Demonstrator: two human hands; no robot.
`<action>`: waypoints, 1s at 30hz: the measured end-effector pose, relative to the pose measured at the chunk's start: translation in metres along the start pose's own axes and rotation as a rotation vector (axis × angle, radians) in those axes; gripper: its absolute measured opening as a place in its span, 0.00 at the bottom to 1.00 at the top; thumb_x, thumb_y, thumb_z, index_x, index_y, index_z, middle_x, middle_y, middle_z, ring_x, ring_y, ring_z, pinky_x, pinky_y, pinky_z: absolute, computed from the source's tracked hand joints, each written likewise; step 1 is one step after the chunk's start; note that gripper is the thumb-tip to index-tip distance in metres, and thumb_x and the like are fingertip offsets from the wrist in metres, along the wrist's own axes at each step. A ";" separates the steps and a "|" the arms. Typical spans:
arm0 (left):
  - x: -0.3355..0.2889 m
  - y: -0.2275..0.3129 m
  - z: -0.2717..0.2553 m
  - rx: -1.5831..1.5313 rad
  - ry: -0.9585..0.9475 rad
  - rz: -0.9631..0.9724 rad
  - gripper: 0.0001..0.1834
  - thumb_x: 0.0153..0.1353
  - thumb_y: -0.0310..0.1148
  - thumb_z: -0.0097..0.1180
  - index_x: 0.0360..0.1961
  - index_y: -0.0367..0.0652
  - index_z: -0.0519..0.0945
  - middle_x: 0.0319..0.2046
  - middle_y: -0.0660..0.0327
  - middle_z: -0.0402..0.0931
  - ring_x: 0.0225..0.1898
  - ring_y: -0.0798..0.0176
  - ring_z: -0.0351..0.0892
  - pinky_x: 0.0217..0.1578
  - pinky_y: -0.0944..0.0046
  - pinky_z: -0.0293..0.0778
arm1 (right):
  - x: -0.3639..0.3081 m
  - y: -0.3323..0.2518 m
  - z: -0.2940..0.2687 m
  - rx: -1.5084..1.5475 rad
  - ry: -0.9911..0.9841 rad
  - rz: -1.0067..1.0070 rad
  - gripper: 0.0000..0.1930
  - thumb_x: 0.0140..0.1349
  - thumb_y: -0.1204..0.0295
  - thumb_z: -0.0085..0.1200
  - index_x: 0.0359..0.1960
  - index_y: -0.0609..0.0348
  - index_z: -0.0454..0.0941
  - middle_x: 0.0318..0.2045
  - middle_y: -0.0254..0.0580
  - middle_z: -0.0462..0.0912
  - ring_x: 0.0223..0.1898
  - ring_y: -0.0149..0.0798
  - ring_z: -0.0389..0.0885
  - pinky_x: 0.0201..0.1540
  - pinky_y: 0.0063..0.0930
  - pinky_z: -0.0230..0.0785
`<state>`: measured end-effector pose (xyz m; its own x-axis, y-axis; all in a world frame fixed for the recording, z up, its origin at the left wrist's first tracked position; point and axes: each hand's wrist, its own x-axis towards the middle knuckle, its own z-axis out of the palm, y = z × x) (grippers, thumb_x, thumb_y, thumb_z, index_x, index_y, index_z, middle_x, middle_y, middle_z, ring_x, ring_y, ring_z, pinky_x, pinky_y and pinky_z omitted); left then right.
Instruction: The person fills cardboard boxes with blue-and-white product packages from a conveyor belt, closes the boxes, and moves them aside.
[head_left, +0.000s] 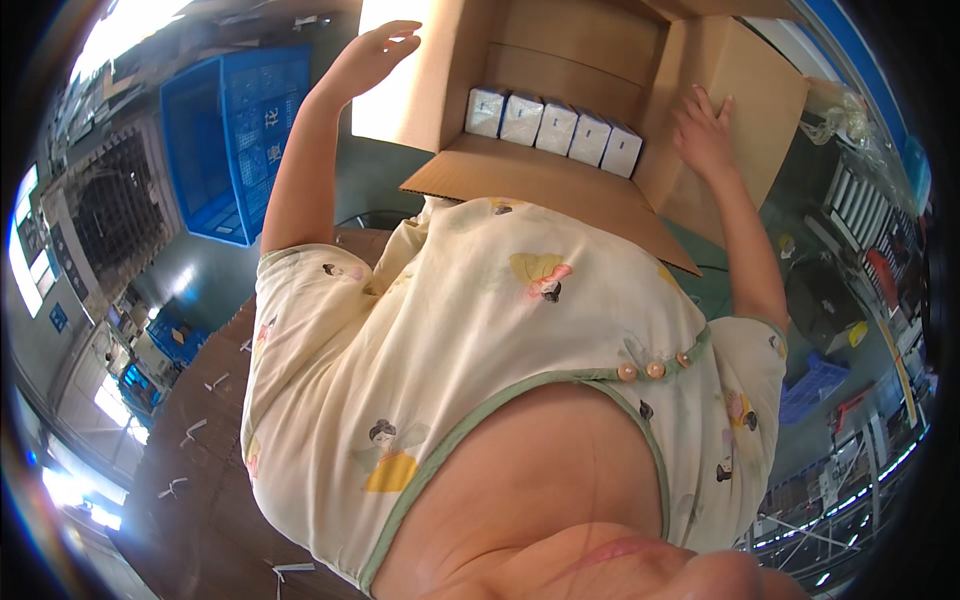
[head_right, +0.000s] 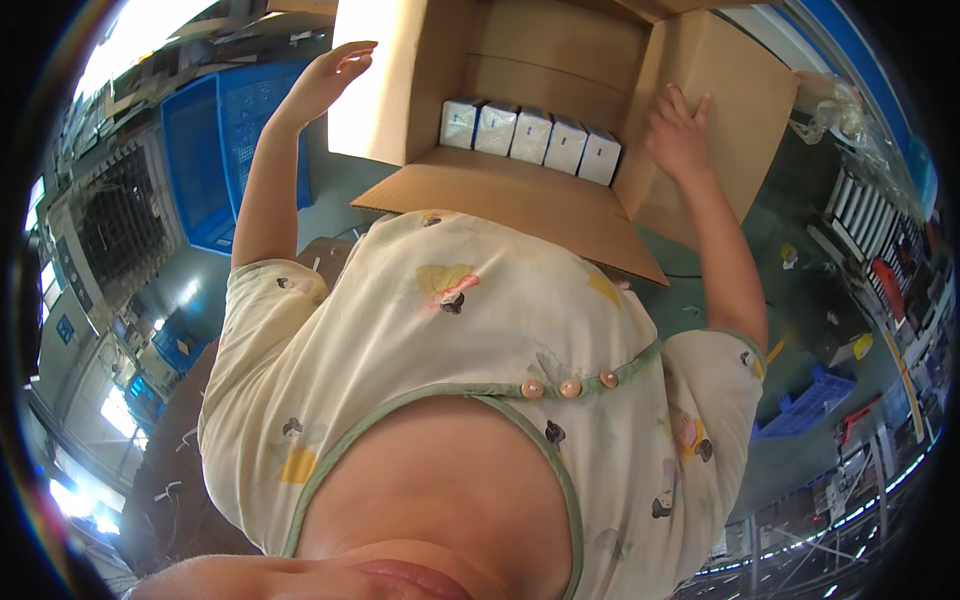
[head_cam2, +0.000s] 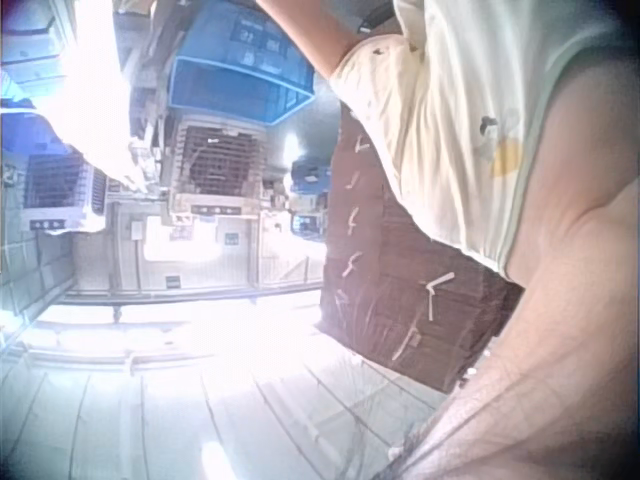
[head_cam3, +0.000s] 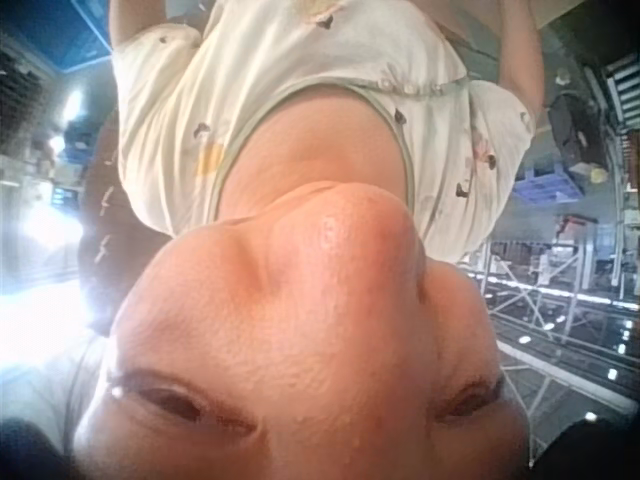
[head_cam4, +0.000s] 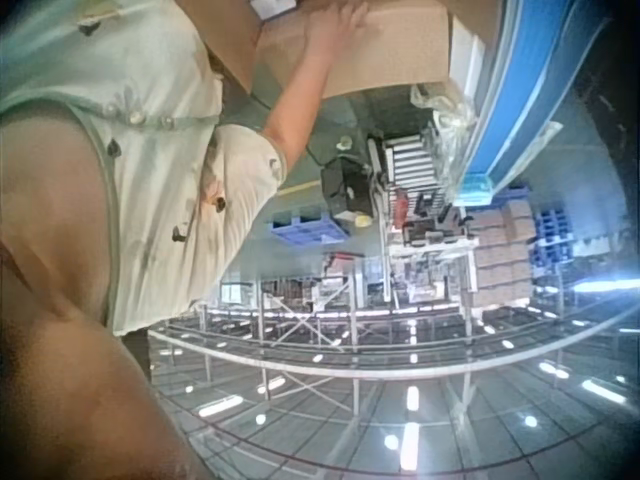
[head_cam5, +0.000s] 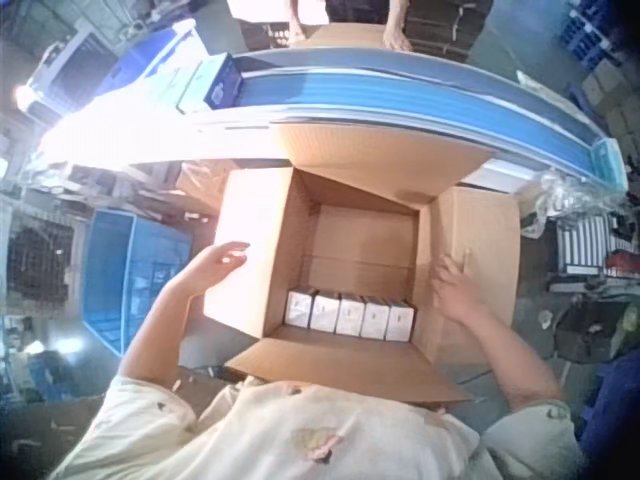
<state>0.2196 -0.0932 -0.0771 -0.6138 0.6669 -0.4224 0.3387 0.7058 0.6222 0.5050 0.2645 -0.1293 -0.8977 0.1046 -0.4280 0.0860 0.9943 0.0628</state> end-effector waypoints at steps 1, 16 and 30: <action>-0.001 0.000 -0.002 0.018 -0.045 -0.035 0.23 0.59 0.46 0.47 0.52 0.47 0.70 0.47 0.53 0.72 0.48 0.56 0.71 0.47 0.61 0.68 | 0.001 -0.003 -0.003 -0.013 -0.051 0.035 0.15 0.51 0.70 0.46 0.41 0.56 0.74 0.52 0.39 0.68 0.63 0.38 0.49 0.59 0.65 0.34; 0.076 -0.025 -0.210 0.318 0.930 0.125 0.22 0.57 0.44 0.46 0.47 0.41 0.73 0.42 0.49 0.73 0.47 0.52 0.72 0.47 0.58 0.65 | 0.015 0.001 -0.007 0.055 -0.107 -0.018 0.13 0.50 0.68 0.49 0.38 0.57 0.75 0.43 0.44 0.73 0.58 0.45 0.58 0.58 0.65 0.37; 0.205 -0.064 -0.289 0.513 0.785 -0.292 0.31 0.56 0.53 0.43 0.54 0.43 0.67 0.48 0.50 0.68 0.49 0.51 0.68 0.49 0.51 0.65 | 0.051 -0.017 -0.205 0.682 0.370 -0.074 0.13 0.54 0.76 0.46 0.43 0.59 0.73 0.38 0.50 0.76 0.42 0.50 0.72 0.48 0.35 0.63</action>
<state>-0.1338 -0.0710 -0.0135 -0.9594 0.2327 0.1594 0.2531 0.9597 0.1223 0.3692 0.2489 0.0323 -0.9869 0.1437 -0.0729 0.1593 0.8032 -0.5740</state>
